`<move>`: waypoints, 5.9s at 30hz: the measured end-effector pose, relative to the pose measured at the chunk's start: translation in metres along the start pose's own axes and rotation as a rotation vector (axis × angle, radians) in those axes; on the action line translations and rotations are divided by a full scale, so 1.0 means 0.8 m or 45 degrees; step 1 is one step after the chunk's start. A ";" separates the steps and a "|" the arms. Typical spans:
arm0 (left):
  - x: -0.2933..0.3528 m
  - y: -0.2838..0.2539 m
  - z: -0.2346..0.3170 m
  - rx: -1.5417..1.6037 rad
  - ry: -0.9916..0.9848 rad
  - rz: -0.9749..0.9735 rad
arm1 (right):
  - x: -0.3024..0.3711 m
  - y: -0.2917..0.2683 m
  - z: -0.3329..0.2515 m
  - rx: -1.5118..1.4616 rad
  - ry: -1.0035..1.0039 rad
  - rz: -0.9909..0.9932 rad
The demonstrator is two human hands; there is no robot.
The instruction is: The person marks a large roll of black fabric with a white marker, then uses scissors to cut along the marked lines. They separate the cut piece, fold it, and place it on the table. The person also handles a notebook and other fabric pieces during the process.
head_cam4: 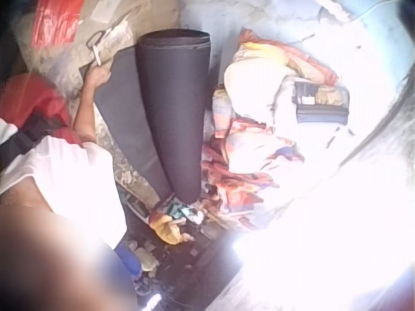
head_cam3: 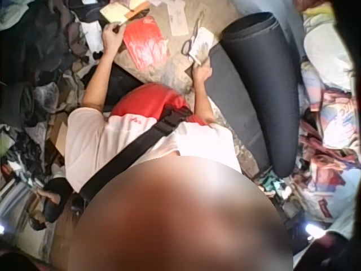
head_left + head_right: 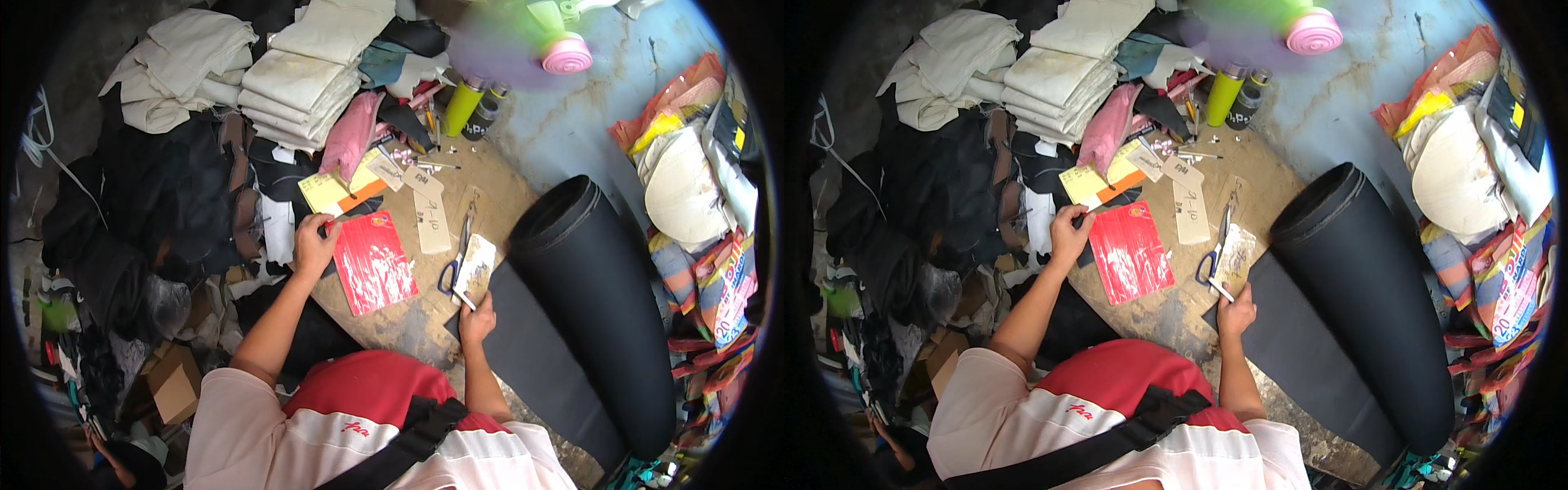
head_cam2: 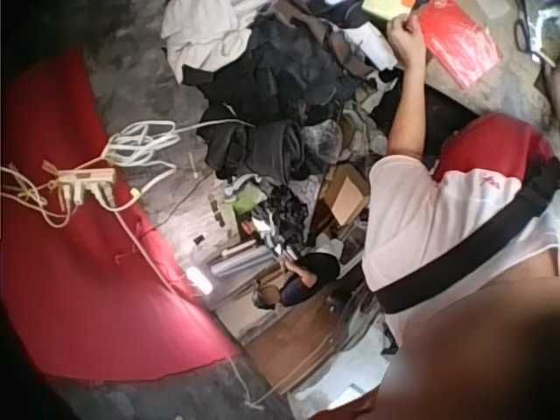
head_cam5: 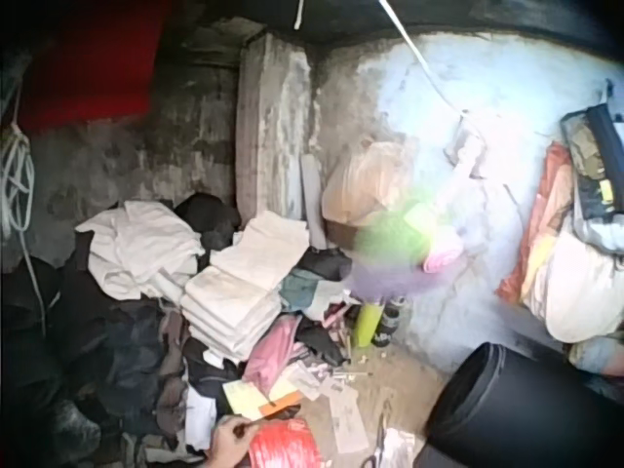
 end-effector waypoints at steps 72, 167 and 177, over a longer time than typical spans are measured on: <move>0.172 0.143 0.063 -0.294 0.354 -0.856 | -0.005 0.004 0.001 -0.003 0.095 -0.146; 0.179 0.043 0.006 -0.512 -0.276 -0.482 | -0.003 0.008 -0.001 0.086 0.024 -0.031; 0.173 0.051 0.047 0.231 -0.158 -0.521 | -0.003 0.007 -0.002 0.091 0.065 -0.095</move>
Point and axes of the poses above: each hand's wrist, its own x-axis away from the middle knuckle, its own y-axis out of the palm, z = x × y, the point moved 4 cm from there along -x, towards the middle knuckle, and after that the axes turned 5 degrees about x, right-handed, at the moved point
